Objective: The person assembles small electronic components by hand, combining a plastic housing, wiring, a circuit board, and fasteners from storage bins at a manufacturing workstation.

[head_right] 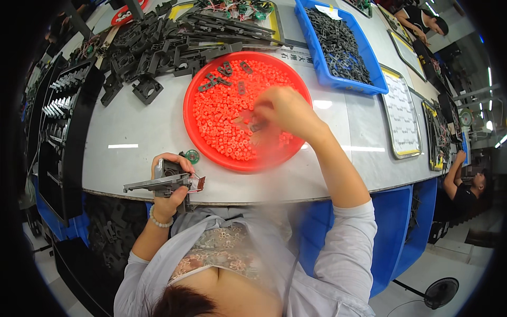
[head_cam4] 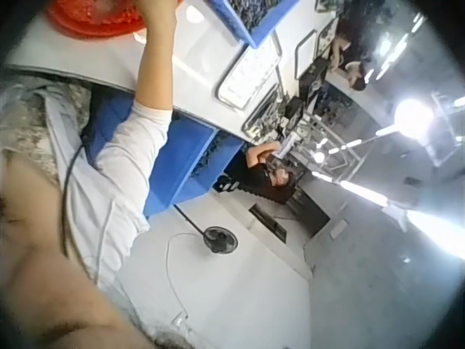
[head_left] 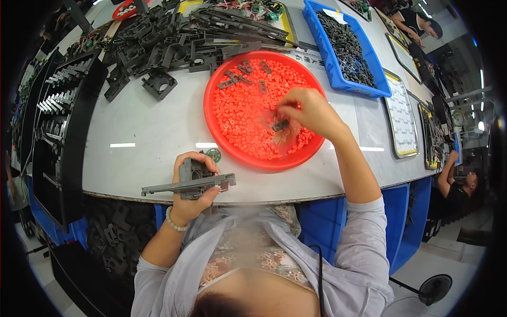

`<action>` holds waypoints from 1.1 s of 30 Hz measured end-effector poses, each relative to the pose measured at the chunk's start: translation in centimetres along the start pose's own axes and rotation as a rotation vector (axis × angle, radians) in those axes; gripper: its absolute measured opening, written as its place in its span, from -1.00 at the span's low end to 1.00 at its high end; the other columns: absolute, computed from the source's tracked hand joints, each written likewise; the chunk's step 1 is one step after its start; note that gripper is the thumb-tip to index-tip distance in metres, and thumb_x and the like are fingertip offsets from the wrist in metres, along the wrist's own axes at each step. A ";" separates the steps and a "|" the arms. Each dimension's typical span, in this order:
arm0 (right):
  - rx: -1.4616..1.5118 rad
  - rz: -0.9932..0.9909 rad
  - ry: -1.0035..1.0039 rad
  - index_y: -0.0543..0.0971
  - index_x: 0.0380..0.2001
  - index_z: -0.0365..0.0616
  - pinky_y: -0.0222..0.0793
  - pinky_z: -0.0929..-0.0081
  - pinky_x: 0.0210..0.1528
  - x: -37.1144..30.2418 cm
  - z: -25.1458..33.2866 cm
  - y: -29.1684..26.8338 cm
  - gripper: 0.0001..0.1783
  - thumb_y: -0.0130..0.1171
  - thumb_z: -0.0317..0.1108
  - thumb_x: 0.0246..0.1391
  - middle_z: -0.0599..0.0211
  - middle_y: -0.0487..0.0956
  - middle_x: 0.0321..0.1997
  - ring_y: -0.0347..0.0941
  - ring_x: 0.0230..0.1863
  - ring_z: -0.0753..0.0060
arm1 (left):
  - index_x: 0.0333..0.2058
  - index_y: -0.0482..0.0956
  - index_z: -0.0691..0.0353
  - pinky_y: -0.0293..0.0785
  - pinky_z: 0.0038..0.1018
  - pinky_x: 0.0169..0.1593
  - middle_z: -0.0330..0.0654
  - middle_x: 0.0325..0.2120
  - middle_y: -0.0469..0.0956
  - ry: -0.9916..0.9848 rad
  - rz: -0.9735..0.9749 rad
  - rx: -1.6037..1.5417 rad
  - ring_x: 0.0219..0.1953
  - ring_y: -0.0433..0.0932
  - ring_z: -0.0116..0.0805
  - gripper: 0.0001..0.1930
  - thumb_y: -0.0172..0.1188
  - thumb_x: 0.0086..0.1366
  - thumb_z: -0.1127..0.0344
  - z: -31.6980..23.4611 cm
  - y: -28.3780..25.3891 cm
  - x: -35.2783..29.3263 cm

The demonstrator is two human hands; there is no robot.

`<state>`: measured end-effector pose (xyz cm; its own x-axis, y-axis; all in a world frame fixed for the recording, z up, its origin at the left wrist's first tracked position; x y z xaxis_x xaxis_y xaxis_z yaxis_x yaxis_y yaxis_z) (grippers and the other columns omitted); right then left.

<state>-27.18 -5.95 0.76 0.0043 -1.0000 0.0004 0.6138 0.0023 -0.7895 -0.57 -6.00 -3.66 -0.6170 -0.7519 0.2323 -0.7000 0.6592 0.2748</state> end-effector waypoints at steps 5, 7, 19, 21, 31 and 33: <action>-0.081 -0.152 0.117 0.55 -0.32 -0.21 0.36 0.36 -0.23 4.0 0.2 0.3 -0.76 0.16 -0.34 -0.10 0.19 0.56 -0.42 0.47 -0.33 0.27 | -0.07 0.16 0.26 0.39 -0.37 -0.07 -0.10 -0.32 0.36 0.012 0.000 0.014 -0.24 0.41 -0.35 -0.44 0.13 -0.09 0.63 0.2 0.1 -0.1; -0.098 -0.141 0.149 0.54 -0.31 -0.24 0.35 0.43 -0.29 4.9 -0.1 0.8 -0.76 0.19 -0.39 -0.09 0.23 0.55 -0.44 0.45 -0.41 0.37 | -0.07 0.16 0.26 0.39 -0.37 -0.06 -0.10 -0.32 0.36 0.016 0.000 0.017 -0.23 0.40 -0.35 -0.44 0.12 -0.10 0.63 0.3 0.1 -0.2; -0.049 -0.036 0.021 0.56 -0.43 -0.27 0.35 0.45 -0.22 -0.6 -0.5 -0.7 -0.88 0.17 -0.49 -0.12 0.23 0.56 -0.41 0.46 -0.34 0.32 | -0.06 0.15 0.28 0.47 -0.39 -0.14 -0.08 -0.31 0.33 -0.011 0.023 -0.030 -0.24 0.39 -0.33 -0.45 0.15 -0.05 0.60 -0.3 0.5 0.3; -0.076 -0.044 -0.055 0.59 -0.43 -0.20 0.36 0.33 -0.19 -1.3 -0.7 -0.3 -0.85 0.12 -0.48 -0.15 0.18 0.57 -0.40 0.47 -0.26 0.15 | -0.06 0.15 0.28 0.48 -0.39 -0.15 -0.08 -0.31 0.33 0.012 0.042 0.000 -0.25 0.39 -0.34 -0.46 0.15 -0.05 0.60 -0.1 0.4 0.3; -0.098 -0.152 -0.014 0.57 -0.42 -0.27 0.36 0.37 -0.21 -0.9 -1.4 -1.4 -0.86 0.16 -0.50 -0.14 0.17 0.56 -0.40 0.47 -0.30 0.18 | -0.07 0.15 0.29 0.54 -0.39 -0.22 -0.07 -0.31 0.32 0.017 0.028 0.030 -0.26 0.40 -0.35 -0.47 0.14 -0.05 0.61 -0.1 0.4 0.1; -0.194 -0.150 -0.050 0.55 -0.45 -0.27 0.35 0.35 -0.21 -0.5 -1.2 -0.6 -0.87 0.16 -0.48 -0.16 0.16 0.54 -0.42 0.45 -0.29 0.17 | -0.07 0.15 0.29 0.55 -0.39 -0.23 -0.07 -0.31 0.32 0.001 0.022 0.012 -0.26 0.40 -0.35 -0.47 0.14 -0.05 0.61 -0.3 0.5 0.2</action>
<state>-28.51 -5.42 0.44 -0.0337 -0.9877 0.1530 0.4473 -0.1518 -0.8814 -0.96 -5.77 -3.20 -0.6321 -0.7369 0.2394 -0.6903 0.6759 0.2581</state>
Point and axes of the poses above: each hand's wrist, its own x-axis towards the middle knuckle, its own y-axis out of the palm, z = x × y, the point moved 6 cm from there along x, towards the middle knuckle
